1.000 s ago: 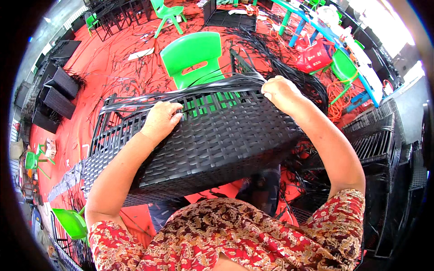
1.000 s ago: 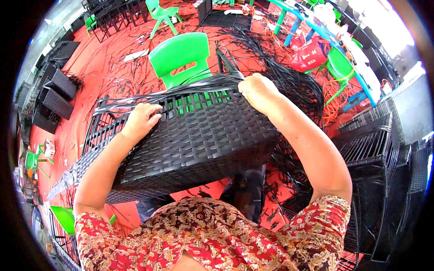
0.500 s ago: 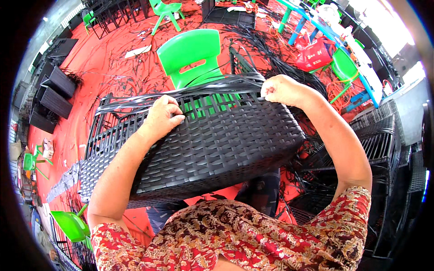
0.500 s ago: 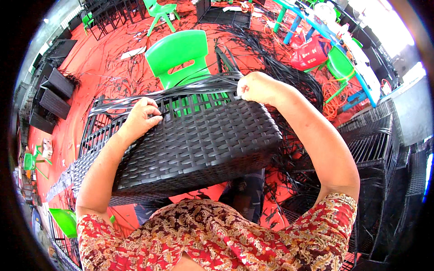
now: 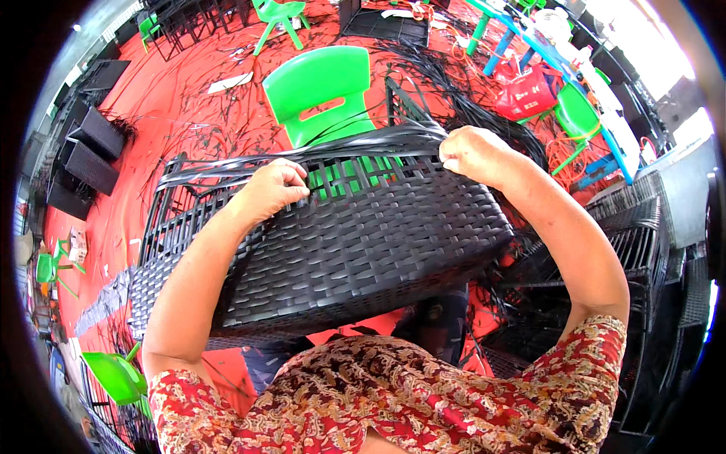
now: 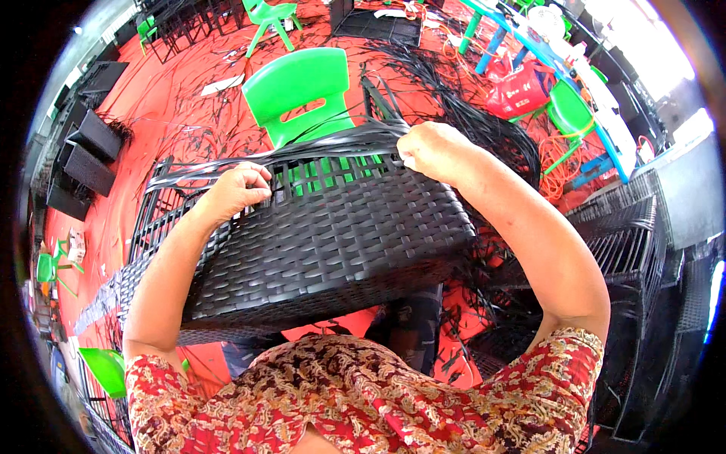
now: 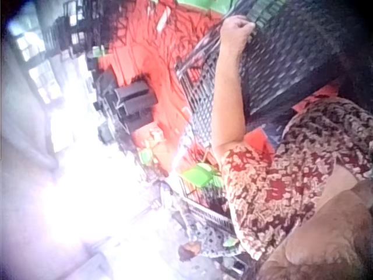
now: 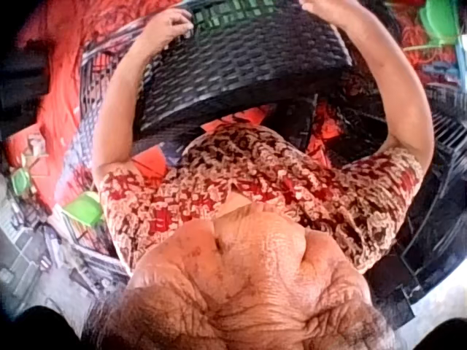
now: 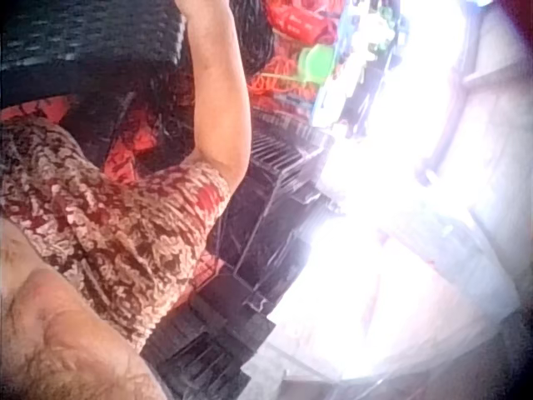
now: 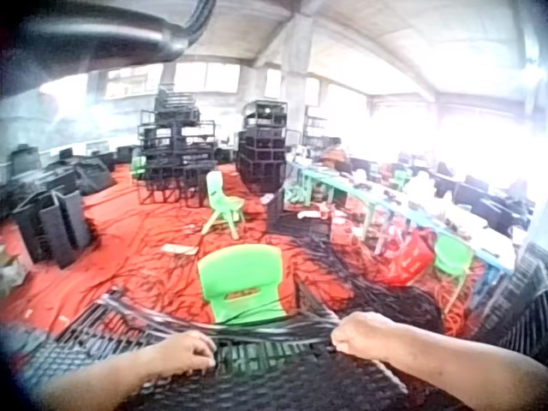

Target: The person weaves black plastic strips into the frame of a wicker chair seat. They repeatedly thread the strips through the frame and press them down to secure the weave, working on the same chair throughout the clip.

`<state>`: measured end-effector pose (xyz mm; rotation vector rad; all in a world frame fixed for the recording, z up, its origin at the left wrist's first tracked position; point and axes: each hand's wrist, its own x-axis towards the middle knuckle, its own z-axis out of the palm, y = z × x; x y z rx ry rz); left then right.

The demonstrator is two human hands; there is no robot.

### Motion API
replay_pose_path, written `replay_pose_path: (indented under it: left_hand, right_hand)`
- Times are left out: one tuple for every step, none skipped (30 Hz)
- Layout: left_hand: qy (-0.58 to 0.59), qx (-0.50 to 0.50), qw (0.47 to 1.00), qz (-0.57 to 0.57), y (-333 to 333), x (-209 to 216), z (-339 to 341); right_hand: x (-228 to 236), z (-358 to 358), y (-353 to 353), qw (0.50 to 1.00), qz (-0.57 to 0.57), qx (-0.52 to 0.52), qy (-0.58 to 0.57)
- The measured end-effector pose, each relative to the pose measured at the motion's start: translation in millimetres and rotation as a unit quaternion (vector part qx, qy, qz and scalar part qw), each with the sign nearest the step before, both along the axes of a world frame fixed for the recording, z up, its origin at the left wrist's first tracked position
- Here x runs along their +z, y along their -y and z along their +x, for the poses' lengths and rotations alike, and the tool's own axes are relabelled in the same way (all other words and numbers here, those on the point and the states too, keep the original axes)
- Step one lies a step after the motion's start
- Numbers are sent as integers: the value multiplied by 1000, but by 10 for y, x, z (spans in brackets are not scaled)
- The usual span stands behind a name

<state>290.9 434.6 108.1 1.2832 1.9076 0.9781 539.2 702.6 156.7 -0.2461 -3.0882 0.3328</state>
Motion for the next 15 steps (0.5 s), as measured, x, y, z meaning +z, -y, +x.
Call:
replay_pose_path:
  left_hand:
    - [0, -1, 1000, 6, -16, -3, 0]
    - [0, -2, 1000, 12, -37, 0, 10]
    - [0, -1, 1000, 16, -33, -6, 13]
    - [-9, 2, 999, 33, -28, -35, 8]
    - [-64, -3, 995, 70, -24, -98, -13]
    - [-118, -13, 987, 109, -53, -145, -8]
    - [-171, -21, 974, 148, -65, -175, 2]
    - [-251, -16, 952, 176, -69, -208, 51]
    - [-350, -18, 919, 181, -95, -155, 139]
    - [-392, -26, 901, 186, -89, -143, 212]
    - [-432, -33, 881, 190, -73, -133, 264]
    - [-440, -34, 878, 186, -53, -99, 284]
    - [-443, -33, 876, 188, -43, -99, 295]
    - [-447, -32, 873, 190, -36, -106, 302]
    - [-452, -31, 871, 192, -27, -100, 307]
  right_hand:
    - [0, -18, -8, 1000, 11, 4, -5]
    - [-18, -36, -23, 998, 57, 24, 17]
    - [-34, -67, 31, 994, 106, 35, -10]
    - [-51, -78, 125, 986, 154, 45, -38]
    - [-62, -84, 204, 976, 201, 55, -66]
    - [-55, -64, 244, 971, 231, 41, -44]
    - [-57, -58, 270, 973, 226, 24, -36]
    - [-62, -60, 293, 975, 221, 8, -28]
    - [-54, -55, 301, 976, 217, -10, -20]
    - [-75, -46, 271, 976, 215, -4, -47]
    - [-45, -47, 280, 982, 185, -2, -43]
    - [13, -54, 305, 987, 154, 1, -39]
    - [45, -71, 327, 992, 124, 4, -34]
    - [13, -103, 335, 996, 48, 14, -71]
    - [-30, -145, 327, 996, 33, 25, -75]
